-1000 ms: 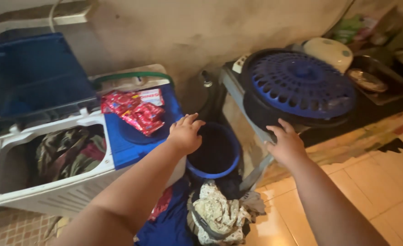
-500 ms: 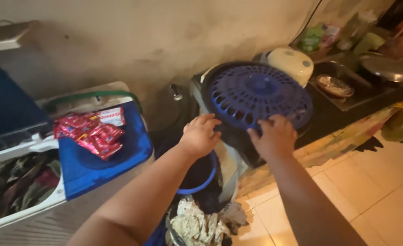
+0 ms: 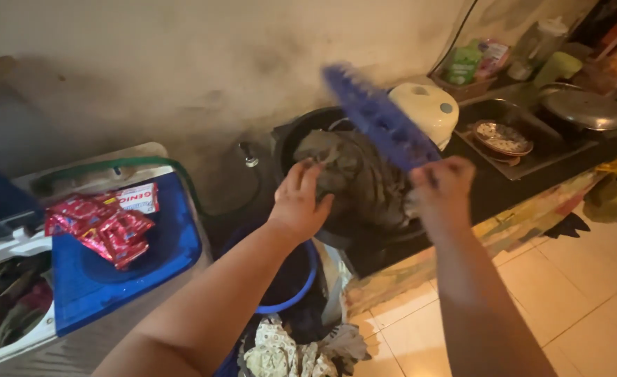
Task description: Washing clothes using a portable washing machine and rinsing them in a bucket.
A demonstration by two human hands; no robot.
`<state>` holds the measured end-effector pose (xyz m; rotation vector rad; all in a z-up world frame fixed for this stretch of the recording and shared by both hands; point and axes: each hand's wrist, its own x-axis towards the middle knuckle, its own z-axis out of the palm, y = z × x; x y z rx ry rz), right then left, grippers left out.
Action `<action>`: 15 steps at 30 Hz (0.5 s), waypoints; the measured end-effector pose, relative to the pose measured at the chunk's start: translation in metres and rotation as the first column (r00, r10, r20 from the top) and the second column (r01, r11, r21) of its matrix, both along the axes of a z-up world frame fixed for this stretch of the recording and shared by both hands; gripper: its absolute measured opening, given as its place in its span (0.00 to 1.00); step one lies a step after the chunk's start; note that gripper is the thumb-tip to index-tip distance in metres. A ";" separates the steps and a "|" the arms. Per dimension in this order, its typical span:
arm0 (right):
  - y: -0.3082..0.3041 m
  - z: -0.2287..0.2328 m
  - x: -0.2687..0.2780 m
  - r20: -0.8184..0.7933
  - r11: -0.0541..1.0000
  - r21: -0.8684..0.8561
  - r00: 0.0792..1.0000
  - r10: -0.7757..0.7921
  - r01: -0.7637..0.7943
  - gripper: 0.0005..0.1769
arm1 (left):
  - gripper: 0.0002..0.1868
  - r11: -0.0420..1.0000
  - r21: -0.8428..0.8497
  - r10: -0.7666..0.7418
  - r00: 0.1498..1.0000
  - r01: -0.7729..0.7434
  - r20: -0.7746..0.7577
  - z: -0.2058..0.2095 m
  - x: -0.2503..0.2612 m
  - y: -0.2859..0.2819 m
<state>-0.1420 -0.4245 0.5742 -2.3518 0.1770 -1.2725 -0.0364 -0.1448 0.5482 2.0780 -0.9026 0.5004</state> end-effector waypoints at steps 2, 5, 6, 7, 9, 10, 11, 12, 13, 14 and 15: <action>-0.015 0.004 -0.006 0.021 0.990 0.137 1.000 0.008 -0.011 0.15 | 0.34 1.000 -0.004 -0.024 0.999 0.024 0.026 -0.002 0.000 -0.014; -0.043 0.003 -0.012 0.114 0.923 0.382 0.993 -0.007 -0.038 0.17 | 0.29 0.997 0.020 -0.073 0.996 0.072 0.049 0.000 -0.003 -0.036; -0.053 0.002 -0.013 0.180 0.870 0.488 0.983 -0.029 -0.063 0.18 | 0.26 0.995 0.051 -0.094 0.995 0.092 0.043 0.002 -0.004 -0.044; -0.061 0.008 -0.017 0.182 0.870 0.489 0.983 -0.034 -0.060 0.18 | 0.26 0.994 0.052 -0.099 0.994 0.096 0.045 0.003 -0.005 -0.050; -0.076 0.020 -0.025 0.520 0.530 0.666 0.836 0.175 -0.525 0.21 | 0.26 0.985 0.111 -0.139 0.989 0.133 0.048 0.005 -0.008 -0.065; -0.064 0.042 -0.039 0.521 0.534 0.665 0.836 0.170 -0.523 0.21 | 0.26 0.984 0.111 -0.145 0.988 0.139 0.050 0.003 -0.008 -0.073; -0.051 0.064 -0.051 0.674 0.342 0.641 0.717 0.178 -0.687 0.23 | 0.24 0.978 0.142 -0.158 0.987 0.151 0.036 0.001 -0.008 -0.082; -0.038 0.086 -0.064 0.804 0.138 0.560 0.576 0.145 -0.817 0.25 | 0.22 0.971 0.173 -0.169 0.985 0.163 0.023 -0.001 -0.008 -0.090; -0.076 0.051 -0.066 0.805 0.143 0.560 0.577 0.140 -0.816 0.25 | 0.22 0.970 0.174 -0.176 0.984 0.169 0.022 0.001 -0.011 -0.097; -0.113 0.015 -0.069 0.883 0.073 0.410 0.415 0.219 -0.909 0.24 | 0.23 0.957 0.199 -0.212 0.977 0.209 -0.008 0.003 -0.014 -0.103; -0.150 -0.022 -0.072 0.929 -0.001 0.249 0.238 0.282 -0.969 0.23 | 0.23 0.942 0.224 -0.246 0.968 0.249 -0.041 0.004 -0.017 -0.109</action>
